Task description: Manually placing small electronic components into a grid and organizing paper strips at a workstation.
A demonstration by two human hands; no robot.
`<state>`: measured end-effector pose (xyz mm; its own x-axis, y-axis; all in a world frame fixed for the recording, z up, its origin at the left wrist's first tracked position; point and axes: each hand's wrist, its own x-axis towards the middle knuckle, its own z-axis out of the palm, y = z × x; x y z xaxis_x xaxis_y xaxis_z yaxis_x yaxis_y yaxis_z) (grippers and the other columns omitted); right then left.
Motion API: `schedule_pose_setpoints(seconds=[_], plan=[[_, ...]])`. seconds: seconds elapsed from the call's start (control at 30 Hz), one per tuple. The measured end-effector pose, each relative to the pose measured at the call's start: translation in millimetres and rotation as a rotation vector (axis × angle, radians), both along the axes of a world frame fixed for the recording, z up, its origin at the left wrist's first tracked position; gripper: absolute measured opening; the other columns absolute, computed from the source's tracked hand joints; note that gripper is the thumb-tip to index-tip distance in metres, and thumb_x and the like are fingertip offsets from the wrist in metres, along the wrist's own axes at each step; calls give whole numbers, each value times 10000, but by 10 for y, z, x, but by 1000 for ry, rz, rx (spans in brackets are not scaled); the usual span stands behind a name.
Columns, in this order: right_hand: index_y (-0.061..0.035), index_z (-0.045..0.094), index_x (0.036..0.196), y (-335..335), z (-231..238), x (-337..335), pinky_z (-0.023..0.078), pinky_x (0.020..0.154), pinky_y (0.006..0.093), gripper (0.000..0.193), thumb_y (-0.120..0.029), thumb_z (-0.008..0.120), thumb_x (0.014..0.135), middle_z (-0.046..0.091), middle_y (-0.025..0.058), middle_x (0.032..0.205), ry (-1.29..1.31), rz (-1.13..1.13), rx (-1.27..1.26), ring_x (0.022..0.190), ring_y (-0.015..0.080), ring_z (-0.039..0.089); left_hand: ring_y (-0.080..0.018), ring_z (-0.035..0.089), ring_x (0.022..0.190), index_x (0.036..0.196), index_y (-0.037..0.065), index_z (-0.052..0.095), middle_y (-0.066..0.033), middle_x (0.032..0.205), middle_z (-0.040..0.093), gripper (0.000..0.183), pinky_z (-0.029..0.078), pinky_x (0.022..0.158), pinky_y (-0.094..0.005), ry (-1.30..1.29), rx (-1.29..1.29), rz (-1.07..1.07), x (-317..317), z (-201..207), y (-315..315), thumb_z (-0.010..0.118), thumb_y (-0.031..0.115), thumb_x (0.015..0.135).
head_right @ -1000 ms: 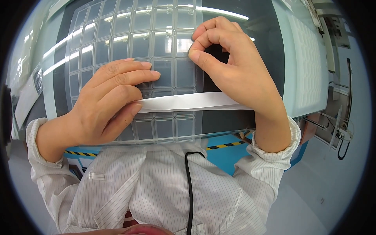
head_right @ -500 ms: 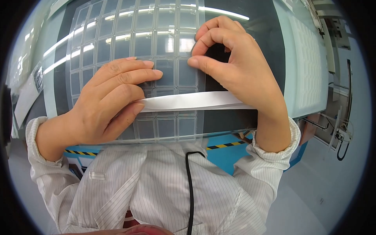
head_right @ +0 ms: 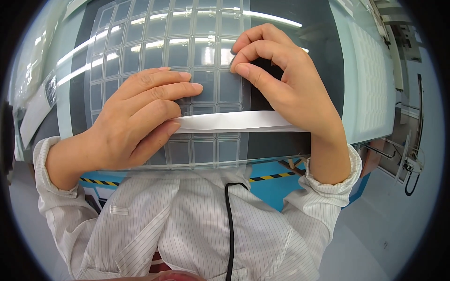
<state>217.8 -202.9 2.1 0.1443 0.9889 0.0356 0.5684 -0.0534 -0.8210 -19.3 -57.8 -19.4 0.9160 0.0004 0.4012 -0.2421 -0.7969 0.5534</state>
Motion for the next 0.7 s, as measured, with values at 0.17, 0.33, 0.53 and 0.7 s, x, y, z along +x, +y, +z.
schedule_pose_setpoints(seconds=[0.17,0.33,0.53,0.7], plan=[[20,679,938,27,-15,-18,434,883,270,112,-92,670,943,585,67,1131,30,-16,-46,975,133,547,-367,626,1201,927,5,608,-184,1272,674,119,484,1039,-503,1,15,8,8,-12,-7,693,5,844],[8,645,971,20,-77,-48,437,892,281,110,-87,688,936,565,73,1131,26,-42,-14,976,145,541,-367,624,1200,924,6,605,-185,1277,672,120,478,1043,-501,7,9,3,1,-2,3,694,7,844],[-23,564,989,31,-233,-130,449,815,266,137,-55,690,944,536,89,1109,-505,-95,226,917,170,533,-368,635,1159,919,8,607,-189,1229,683,120,481,1024,-483,-26,-21,-10,7,-5,4,687,-15,832],[9,604,985,-40,60,-292,468,739,272,48,-8,643,961,600,105,1013,-466,-19,379,817,176,555,-292,614,914,912,15,636,-131,1007,689,132,481,842,-409,-137,-55,66,-80,100,-3,708,-17,806]])
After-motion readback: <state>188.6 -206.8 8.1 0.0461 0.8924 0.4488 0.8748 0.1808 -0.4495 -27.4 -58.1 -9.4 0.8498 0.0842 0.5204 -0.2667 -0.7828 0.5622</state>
